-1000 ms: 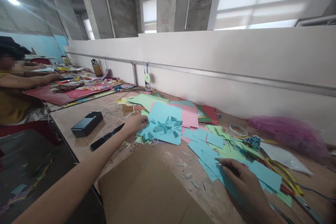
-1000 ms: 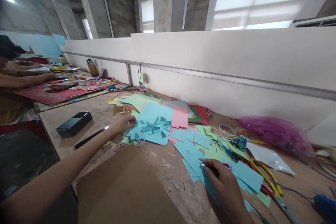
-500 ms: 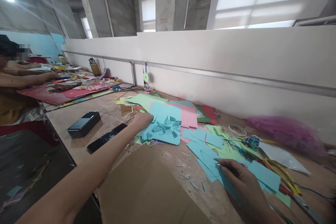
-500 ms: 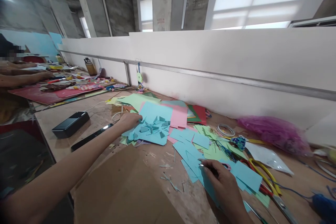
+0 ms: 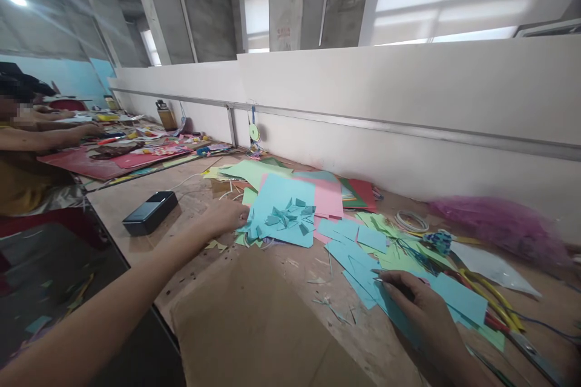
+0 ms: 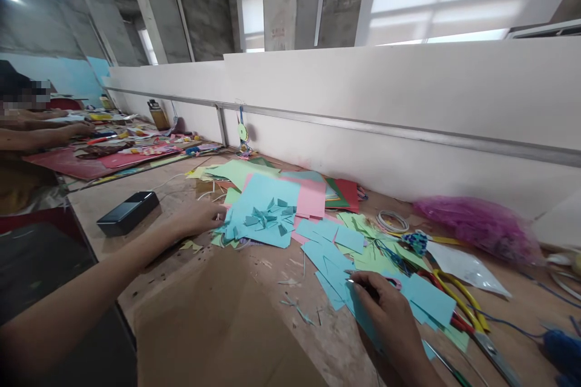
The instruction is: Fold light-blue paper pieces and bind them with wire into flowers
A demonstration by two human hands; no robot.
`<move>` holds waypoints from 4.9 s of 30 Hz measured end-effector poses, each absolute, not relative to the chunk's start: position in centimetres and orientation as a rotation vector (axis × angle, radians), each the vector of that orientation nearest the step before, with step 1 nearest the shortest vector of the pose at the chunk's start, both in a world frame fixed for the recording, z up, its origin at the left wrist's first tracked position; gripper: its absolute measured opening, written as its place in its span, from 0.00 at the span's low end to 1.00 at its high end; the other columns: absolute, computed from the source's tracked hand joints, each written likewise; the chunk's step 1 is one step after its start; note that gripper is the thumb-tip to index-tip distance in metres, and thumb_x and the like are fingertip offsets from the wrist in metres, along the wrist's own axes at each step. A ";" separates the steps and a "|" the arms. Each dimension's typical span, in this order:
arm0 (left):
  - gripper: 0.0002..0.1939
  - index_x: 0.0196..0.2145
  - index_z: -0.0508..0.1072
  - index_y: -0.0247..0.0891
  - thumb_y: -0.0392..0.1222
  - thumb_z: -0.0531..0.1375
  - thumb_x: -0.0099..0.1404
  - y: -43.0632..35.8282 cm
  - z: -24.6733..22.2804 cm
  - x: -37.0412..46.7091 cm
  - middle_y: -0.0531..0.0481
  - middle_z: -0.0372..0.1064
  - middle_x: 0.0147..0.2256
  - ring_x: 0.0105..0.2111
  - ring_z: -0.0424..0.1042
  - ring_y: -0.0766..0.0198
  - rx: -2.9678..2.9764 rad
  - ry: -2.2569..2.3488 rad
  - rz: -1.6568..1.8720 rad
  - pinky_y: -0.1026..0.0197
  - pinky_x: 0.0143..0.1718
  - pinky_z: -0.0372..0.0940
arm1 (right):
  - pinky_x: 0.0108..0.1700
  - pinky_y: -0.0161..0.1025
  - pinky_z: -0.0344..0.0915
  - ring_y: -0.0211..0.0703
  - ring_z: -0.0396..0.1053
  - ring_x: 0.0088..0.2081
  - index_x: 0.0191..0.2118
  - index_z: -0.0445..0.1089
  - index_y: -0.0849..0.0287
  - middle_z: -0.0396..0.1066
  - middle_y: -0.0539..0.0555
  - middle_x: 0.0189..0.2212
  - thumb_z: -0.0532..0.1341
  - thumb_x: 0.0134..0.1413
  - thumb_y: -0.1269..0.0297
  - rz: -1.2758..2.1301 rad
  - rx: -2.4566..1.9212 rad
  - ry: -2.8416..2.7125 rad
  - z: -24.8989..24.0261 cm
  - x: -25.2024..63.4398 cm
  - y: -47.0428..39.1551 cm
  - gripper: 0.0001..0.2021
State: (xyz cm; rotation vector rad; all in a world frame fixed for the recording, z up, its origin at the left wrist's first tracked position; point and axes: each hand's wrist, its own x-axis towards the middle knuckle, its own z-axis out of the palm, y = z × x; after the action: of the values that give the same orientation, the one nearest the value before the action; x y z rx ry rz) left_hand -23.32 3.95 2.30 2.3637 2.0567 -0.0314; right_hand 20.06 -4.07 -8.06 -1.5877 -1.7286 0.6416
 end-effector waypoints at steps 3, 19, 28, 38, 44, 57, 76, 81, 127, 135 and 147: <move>0.11 0.37 0.77 0.47 0.49 0.59 0.58 3.1 3.1 -23.5 0.49 0.77 0.37 0.37 0.73 0.54 2.381 1.999 -0.098 0.59 0.35 0.62 | 0.46 0.43 0.68 0.54 0.71 0.48 0.41 0.75 0.54 0.75 0.56 0.46 0.57 0.55 0.54 0.644 -1.590 -1.727 -8.2 20.1 -4.0 0.15; 0.23 0.51 0.70 0.43 0.45 0.60 0.56 8.0 0.8 -18.1 0.44 0.72 0.49 0.46 0.71 0.53 2.427 1.850 -0.066 0.60 0.39 0.65 | 0.46 0.42 0.68 0.53 0.71 0.48 0.38 0.75 0.54 0.76 0.56 0.45 0.57 0.54 0.55 0.664 -1.547 -1.728 -7.2 19.8 -4.3 0.13; 0.11 0.38 0.74 0.43 0.44 0.59 0.57 7.7 0.6 -20.0 0.48 0.76 0.41 0.41 0.74 0.55 2.431 1.923 -0.061 0.62 0.35 0.64 | 0.47 0.43 0.67 0.53 0.70 0.50 0.40 0.75 0.54 0.75 0.55 0.47 0.56 0.55 0.55 0.697 -1.555 -1.731 -7.6 20.0 -4.1 0.13; 0.13 0.42 0.74 0.45 0.45 0.56 0.60 5.7 0.7 -19.8 0.46 0.73 0.44 0.42 0.72 0.53 2.572 1.860 -0.101 0.59 0.37 0.64 | 0.48 0.45 0.65 0.54 0.69 0.50 0.40 0.73 0.55 0.75 0.57 0.47 0.55 0.56 0.56 0.693 -1.549 -1.755 -7.2 19.9 -4.2 0.13; 0.11 0.38 0.74 0.41 0.45 0.57 0.60 5.6 1.6 -19.7 0.43 0.73 0.39 0.42 0.71 0.49 2.627 1.910 -0.093 0.55 0.39 0.63 | 0.47 0.45 0.66 0.55 0.70 0.49 0.40 0.74 0.55 0.75 0.57 0.47 0.55 0.56 0.57 0.690 -1.559 -1.735 -7.3 19.8 -4.2 0.14; 0.11 0.38 0.77 0.44 0.37 0.56 0.61 7.7 -1.1 -15.6 0.46 0.73 0.41 0.44 0.70 0.54 2.783 1.747 -0.009 0.56 0.42 0.60 | 0.44 0.42 0.66 0.53 0.71 0.47 0.38 0.74 0.54 0.76 0.55 0.45 0.56 0.54 0.58 0.683 -1.546 -1.719 -7.0 19.7 -4.4 0.12; 0.13 0.44 0.75 0.45 0.41 0.53 0.65 7.0 -1.2 -14.7 0.46 0.73 0.42 0.45 0.69 0.52 2.777 1.807 0.095 0.54 0.44 0.59 | 0.46 0.44 0.64 0.54 0.69 0.50 0.39 0.73 0.55 0.75 0.57 0.45 0.55 0.56 0.58 0.730 -1.539 -1.719 -7.2 19.7 -4.3 0.12; 0.10 0.32 0.77 0.41 0.40 0.55 0.62 7.0 -1.0 -15.4 0.45 0.74 0.36 0.41 0.70 0.52 2.719 1.877 0.090 0.54 0.41 0.60 | 0.45 0.43 0.64 0.53 0.69 0.48 0.39 0.72 0.55 0.75 0.56 0.44 0.55 0.56 0.58 0.747 -1.531 -1.709 -7.1 19.7 -4.1 0.11; 0.20 0.55 0.67 0.46 0.49 0.52 0.66 9.4 0.4 -11.1 0.44 0.66 0.56 0.55 0.65 0.51 2.734 1.732 0.059 0.50 0.50 0.60 | 0.46 0.45 0.65 0.55 0.71 0.48 0.36 0.74 0.56 0.76 0.58 0.42 0.57 0.53 0.62 0.748 -1.439 -1.651 -7.1 19.5 -3.9 0.09; 0.21 0.57 0.63 0.51 0.49 0.48 0.69 10.8 -2.0 -10.2 0.46 0.61 0.61 0.60 0.59 0.53 2.729 1.680 0.042 0.42 0.56 0.52 | 0.39 0.40 0.65 0.49 0.72 0.38 0.39 0.74 0.58 0.76 0.56 0.37 0.56 0.54 0.61 0.775 -1.468 -1.582 -6.4 19.6 -4.0 0.12; 0.22 0.54 0.68 0.46 0.52 0.47 0.68 7.2 -1.0 -10.2 0.48 0.67 0.56 0.55 0.66 0.55 2.851 1.471 0.264 0.55 0.53 0.57 | 0.38 0.39 0.65 0.46 0.71 0.37 0.37 0.75 0.57 0.76 0.53 0.35 0.60 0.51 0.65 0.542 -1.509 -1.691 -4.8 22.5 -2.8 0.09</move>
State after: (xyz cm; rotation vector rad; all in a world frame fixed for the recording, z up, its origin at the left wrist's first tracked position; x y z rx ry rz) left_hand -10.17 7.17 -0.99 2.8507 1.4713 0.2644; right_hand 22.50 -2.83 -4.84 -1.5089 -1.6914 0.5417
